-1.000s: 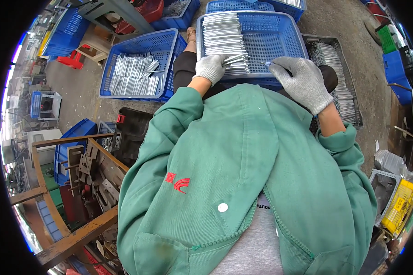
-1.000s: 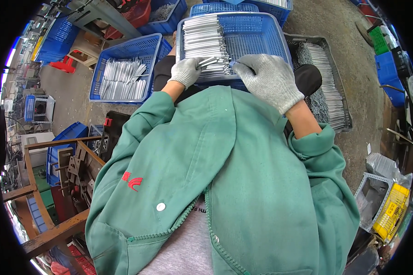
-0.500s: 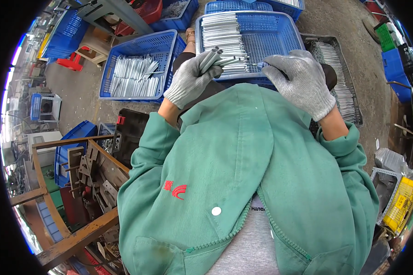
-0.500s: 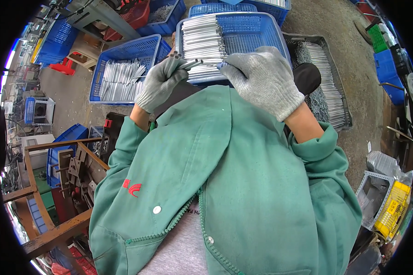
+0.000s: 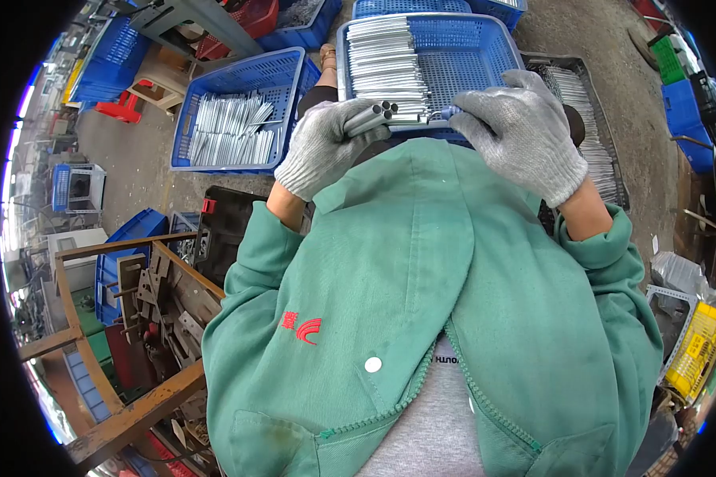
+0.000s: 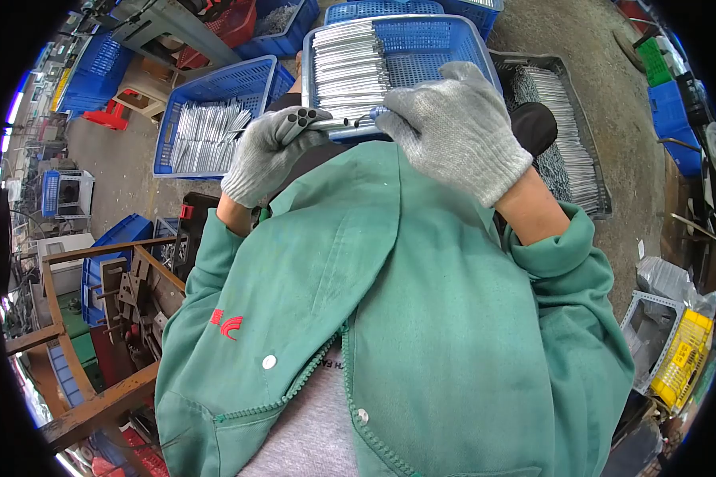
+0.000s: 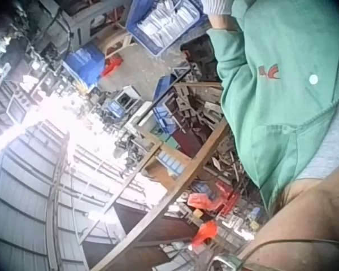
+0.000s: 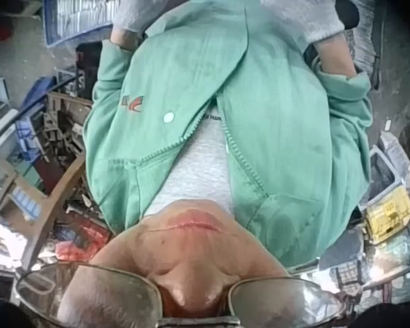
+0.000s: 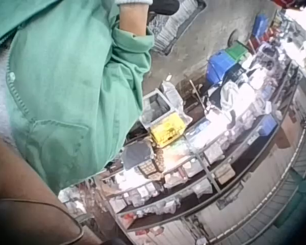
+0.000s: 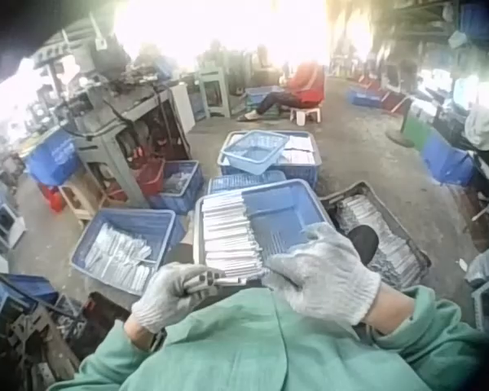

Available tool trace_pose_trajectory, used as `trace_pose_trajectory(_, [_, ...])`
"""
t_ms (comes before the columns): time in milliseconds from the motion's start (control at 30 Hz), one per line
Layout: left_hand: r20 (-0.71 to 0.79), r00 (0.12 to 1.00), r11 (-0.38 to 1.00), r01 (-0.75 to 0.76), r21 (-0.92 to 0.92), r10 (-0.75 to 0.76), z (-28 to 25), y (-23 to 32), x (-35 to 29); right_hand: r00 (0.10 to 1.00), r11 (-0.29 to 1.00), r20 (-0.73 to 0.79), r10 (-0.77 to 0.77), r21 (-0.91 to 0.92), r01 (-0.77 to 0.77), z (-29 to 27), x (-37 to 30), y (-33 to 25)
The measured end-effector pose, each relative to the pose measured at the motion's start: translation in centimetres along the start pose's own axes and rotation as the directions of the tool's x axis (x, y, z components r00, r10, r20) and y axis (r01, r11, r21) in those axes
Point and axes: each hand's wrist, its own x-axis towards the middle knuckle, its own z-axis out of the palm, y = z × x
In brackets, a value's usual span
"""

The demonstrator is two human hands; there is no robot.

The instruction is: Sorting small metal parts from a blue plastic bin into a larger metal crate.

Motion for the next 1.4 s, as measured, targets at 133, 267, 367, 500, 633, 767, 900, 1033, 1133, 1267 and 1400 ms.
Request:
trace_pose_trajectory(133, [-0.141,0.99,0.984,-0.033,-0.173,0.009,0.9,-0.3,-0.1,1.0,0.996,-0.001,0.004,-0.089,-0.004,0.4,-0.3,0.1])
trace_pose_trajectory(267, [-0.157,0.987,1.0,-0.018,0.011,0.019,0.8,0.4,-0.1,0.997,0.998,0.077,0.012,-0.063,-0.008,-0.3,-0.3,0.0])
trace_pose_trajectory(367, [-0.166,0.984,0.995,-0.046,0.089,0.061,0.4,0.9,0.1,0.997,0.999,0.079,0.012,-0.038,-0.009,-0.6,-0.1,0.1])
trace_pose_trajectory(500, [-0.174,0.97,0.979,-0.149,0.138,0.172,0.0,1.1,0.3,1.0,1.0,0.002,0.003,0.008,-0.003,-0.6,0.2,0.6])
trace_pose_trajectory(633, [-0.165,0.968,0.981,-0.183,0.06,0.191,-0.1,0.9,0.3,0.999,0.999,0.007,0.041,0.024,-0.041,0.3,-0.1,0.7])
trace_pose_trajectory(767, [-0.161,0.978,0.988,-0.115,0.104,0.131,0.1,1.2,0.0,0.993,0.998,0.109,0.036,0.051,-0.042,0.0,-0.3,0.3])
trace_pose_trajectory(900, [-0.155,0.976,0.983,-0.138,0.124,0.156,-0.1,1.4,0.2,0.994,0.998,0.104,0.035,0.048,-0.04,-0.4,0.1,0.5])
trace_pose_trajectory(1033, [-0.147,0.974,0.983,-0.161,0.092,0.173,-0.3,1.1,0.1,0.997,0.999,0.069,0.039,0.026,-0.041,-0.5,0.4,0.5])
trace_pose_trajectory(1133, [-0.131,0.987,0.996,-0.092,-0.018,0.088,-0.2,0.3,-0.2,0.995,0.998,0.082,0.055,0.002,-0.056,-0.5,0.5,0.3])
trace_pose_trajectory(1267, [-0.153,0.982,0.993,-0.104,0.051,0.111,0.2,-0.3,-0.3,0.986,0.995,0.16,0.046,0.081,-0.06,0.0,-0.1,0.4])
trace_pose_trajectory(1400, [-0.126,0.989,0.996,-0.068,0.065,0.076,-0.1,0.2,-0.2,0.979,0.973,0.183,0.093,0.194,-0.128,-0.8,0.1,0.0])
